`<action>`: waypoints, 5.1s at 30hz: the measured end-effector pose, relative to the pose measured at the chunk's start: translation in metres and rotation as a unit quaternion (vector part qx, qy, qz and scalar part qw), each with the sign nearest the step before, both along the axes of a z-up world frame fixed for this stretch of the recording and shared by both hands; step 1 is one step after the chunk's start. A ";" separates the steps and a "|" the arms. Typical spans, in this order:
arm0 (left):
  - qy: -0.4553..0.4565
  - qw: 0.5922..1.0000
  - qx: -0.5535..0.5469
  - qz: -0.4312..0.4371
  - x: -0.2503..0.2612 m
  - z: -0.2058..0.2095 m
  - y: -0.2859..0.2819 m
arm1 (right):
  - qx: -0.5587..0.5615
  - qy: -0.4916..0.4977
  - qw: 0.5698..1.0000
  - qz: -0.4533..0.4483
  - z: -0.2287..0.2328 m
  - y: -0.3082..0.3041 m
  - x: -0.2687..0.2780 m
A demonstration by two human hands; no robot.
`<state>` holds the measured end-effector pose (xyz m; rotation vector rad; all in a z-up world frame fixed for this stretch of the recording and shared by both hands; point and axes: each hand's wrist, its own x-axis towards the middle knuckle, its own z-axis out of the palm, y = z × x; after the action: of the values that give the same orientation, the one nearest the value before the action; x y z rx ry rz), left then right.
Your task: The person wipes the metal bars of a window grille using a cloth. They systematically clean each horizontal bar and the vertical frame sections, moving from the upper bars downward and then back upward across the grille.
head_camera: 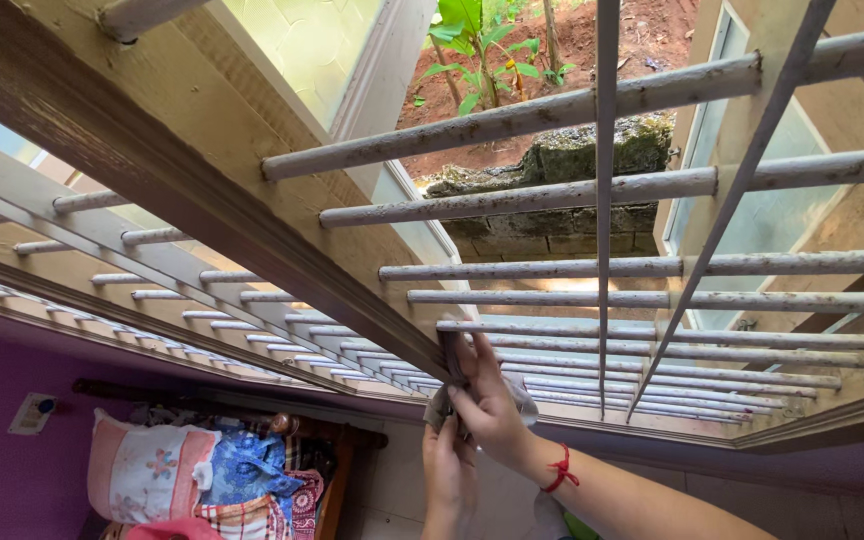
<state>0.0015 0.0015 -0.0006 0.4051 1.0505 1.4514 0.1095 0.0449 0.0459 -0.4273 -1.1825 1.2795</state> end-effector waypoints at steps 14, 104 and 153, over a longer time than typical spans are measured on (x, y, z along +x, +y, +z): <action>0.015 0.999 0.025 0.032 0.004 0.018 -0.026 | -0.042 -0.168 0.978 -0.117 -0.029 -0.029 -0.002; -0.020 0.987 -0.025 -0.156 -0.146 -0.187 -0.005 | -0.111 -0.311 0.940 -0.083 -0.326 -0.116 -0.093; 0.135 0.912 0.043 -0.384 -0.172 -0.255 -0.023 | 0.201 -0.518 0.761 -0.336 -0.122 -0.045 0.014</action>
<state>-0.1709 -0.0219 -0.2557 0.9816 0.8864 0.7400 0.1232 -0.0006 -0.0763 -1.1918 -1.9059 0.0363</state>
